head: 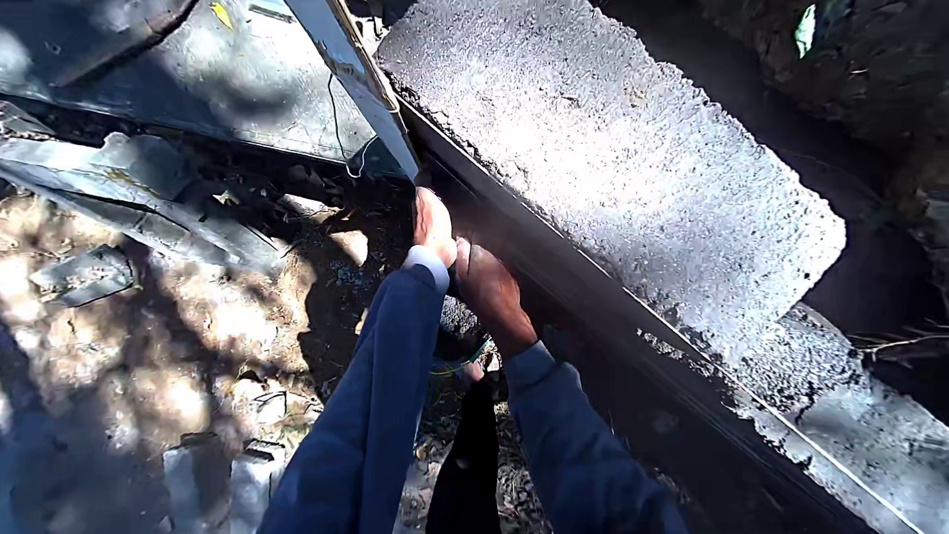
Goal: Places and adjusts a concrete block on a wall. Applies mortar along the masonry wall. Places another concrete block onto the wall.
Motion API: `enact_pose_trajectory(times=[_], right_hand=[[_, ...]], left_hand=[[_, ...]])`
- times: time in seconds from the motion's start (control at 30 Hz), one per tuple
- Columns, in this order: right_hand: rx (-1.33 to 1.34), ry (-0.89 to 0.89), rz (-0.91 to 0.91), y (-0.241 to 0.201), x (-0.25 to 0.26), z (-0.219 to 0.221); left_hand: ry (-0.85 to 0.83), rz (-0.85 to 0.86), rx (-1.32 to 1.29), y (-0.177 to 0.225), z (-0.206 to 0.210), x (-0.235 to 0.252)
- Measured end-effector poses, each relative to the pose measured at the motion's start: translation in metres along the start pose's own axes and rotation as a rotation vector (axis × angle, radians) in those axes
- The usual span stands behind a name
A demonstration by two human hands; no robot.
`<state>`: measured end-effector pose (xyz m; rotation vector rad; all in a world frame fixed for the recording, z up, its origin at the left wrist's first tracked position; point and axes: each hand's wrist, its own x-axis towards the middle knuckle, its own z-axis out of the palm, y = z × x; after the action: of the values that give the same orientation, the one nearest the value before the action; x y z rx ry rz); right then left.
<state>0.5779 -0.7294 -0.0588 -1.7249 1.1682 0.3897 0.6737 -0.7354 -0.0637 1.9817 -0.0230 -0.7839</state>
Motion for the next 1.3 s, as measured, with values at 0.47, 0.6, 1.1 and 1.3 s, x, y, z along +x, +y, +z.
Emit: enact_pose_trajectory(times=[0.47, 0.6, 1.1, 1.3], right_hand=[[-0.2, 0.764, -0.089, 0.221, -0.139, -0.004], [-0.138, 0.629, -0.076, 0.239, -0.195, 0.007], [0.796, 0.831, -0.652, 0.083, -0.191, -0.216], [1.135, 0.547, -0.866, 0.052, -0.142, -0.238]], left_hand=[[-0.056, -0.136, -0.342, -0.115, -0.03, -0.014], [0.02, -0.316, -0.245, -0.183, -0.054, -0.028], [-0.347, -0.196, -0.334, 0.035, -0.034, -0.131], [-0.384, -0.086, -0.108, 0.061, 0.01, -0.147]])
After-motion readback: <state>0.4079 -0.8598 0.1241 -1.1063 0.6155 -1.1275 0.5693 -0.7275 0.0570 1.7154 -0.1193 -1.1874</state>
